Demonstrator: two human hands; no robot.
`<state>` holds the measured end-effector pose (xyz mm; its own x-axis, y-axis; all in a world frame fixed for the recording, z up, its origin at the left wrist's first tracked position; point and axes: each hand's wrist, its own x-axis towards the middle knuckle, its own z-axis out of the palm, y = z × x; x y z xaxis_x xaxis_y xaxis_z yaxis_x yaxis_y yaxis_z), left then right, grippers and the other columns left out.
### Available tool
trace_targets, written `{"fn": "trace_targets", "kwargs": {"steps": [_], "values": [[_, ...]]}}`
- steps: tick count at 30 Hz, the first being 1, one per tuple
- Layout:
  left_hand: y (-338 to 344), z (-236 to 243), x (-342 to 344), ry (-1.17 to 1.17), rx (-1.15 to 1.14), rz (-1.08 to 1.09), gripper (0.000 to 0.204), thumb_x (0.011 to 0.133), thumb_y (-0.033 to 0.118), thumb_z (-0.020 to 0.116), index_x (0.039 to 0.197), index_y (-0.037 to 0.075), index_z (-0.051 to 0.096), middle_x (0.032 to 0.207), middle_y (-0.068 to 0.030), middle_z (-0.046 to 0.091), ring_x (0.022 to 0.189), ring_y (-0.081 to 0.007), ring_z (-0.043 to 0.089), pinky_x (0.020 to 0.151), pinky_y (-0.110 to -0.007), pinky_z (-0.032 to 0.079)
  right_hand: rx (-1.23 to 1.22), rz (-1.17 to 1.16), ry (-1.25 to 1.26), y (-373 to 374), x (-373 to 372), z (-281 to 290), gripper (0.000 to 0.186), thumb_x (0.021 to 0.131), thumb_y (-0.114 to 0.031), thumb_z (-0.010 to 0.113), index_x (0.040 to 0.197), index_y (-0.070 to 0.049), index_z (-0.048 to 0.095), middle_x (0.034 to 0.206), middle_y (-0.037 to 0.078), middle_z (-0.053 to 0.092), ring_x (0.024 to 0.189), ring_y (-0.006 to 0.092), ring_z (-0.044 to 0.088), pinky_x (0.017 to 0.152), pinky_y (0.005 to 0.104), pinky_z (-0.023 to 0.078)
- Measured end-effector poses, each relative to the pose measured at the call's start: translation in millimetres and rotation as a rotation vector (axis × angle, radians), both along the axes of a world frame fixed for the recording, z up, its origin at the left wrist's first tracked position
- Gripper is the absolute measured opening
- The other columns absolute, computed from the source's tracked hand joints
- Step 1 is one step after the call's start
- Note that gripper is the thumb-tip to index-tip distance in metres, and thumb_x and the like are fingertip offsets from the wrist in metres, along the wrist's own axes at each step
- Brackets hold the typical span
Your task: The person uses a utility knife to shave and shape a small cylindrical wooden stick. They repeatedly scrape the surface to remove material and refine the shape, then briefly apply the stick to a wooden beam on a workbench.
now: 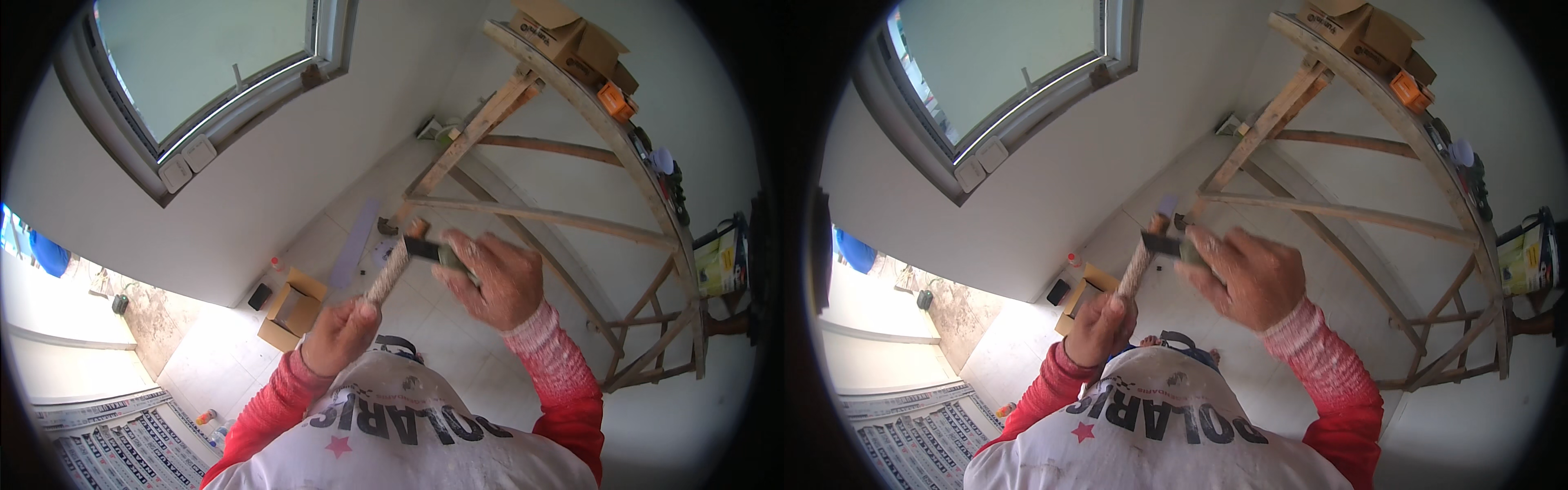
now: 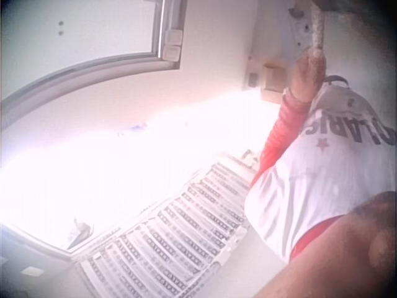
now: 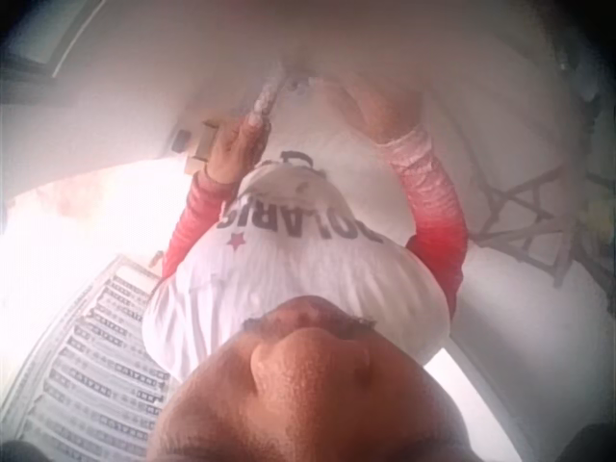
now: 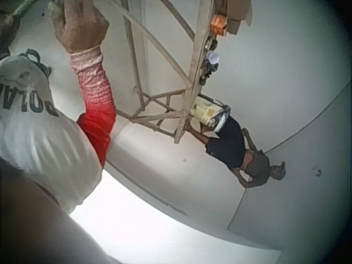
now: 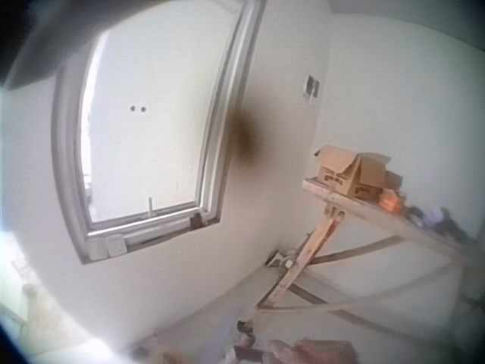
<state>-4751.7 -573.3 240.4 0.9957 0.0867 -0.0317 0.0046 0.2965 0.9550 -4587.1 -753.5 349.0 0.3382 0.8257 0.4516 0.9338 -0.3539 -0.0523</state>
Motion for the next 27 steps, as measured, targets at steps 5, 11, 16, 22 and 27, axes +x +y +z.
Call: {"fn": "trace_targets", "kwargs": {"steps": [5,11,16,22,27], "values": [[5.3,0.3,-6.6,0.135,-0.204,-0.04,0.052,0.106,0.05,0.043,0.08,0.006,0.052,0.063,0.0034,0.045,0.051,-0.006,0.04,0.047,-0.023,0.033,0.139,-0.434,0.051,-20.1,62.7,-28.9,0.041,0.092,-0.035,0.073,0.119,-0.005,0.069,0.083,0.01,0.07,0.063,0.025,0.068,0.059,0.0355,0.054],[4.9,5.2,-6.9,0.091,-0.252,-0.041,0.052,0.106,0.052,0.044,0.082,0.006,0.052,0.062,0.0038,0.044,0.048,-0.0056,0.037,0.044,-0.023,0.03,0.213,-0.048,0.075,-21.2,23.7,-6.1,0.041,0.091,-0.034,0.073,0.121,-0.007,0.069,0.08,0.009,0.065,0.059,0.0209,0.065,0.051,0.0352,0.052],[2.8,0.7,-7.6,0.083,-0.248,-0.054,0.05,0.106,0.05,0.045,0.083,0.006,0.052,0.062,0.0044,0.044,0.048,-0.0052,0.036,0.044,-0.023,0.029,0.063,0.038,0.124,-4.3,-5.9,2.0,0.04,0.089,-0.029,0.076,0.121,-0.006,0.068,0.076,0.006,0.064,0.056,0.0177,0.061,0.05,0.03,0.048],[-3.3,0.6,-8.8,0.033,-0.2,-0.021,0.048,0.106,0.048,0.045,0.082,0.007,0.051,0.062,0.005,0.044,0.049,-0.0047,0.036,0.045,-0.023,0.029,0.021,0.025,0.124,-0.7,-8.8,4.1,0.038,0.087,-0.028,0.077,0.119,-0.007,0.069,0.073,0.006,0.064,0.054,0.0196,0.06,0.05,0.032,0.048],[-7.7,3.8,-17.1,0.065,-0.163,-0.021,0.047,0.107,0.046,0.044,0.081,0.008,0.05,0.062,0.0061,0.043,0.05,-0.0043,0.037,0.046,-0.022,0.03,0.093,-0.481,0.189,-13.4,74.8,-6.9,0.036,0.095,-0.036,0.068,0.109,-0.003,0.072,0.083,0.012,0.072,0.068,0.0307,0.071,0.059,0.0393,0.056]]}}
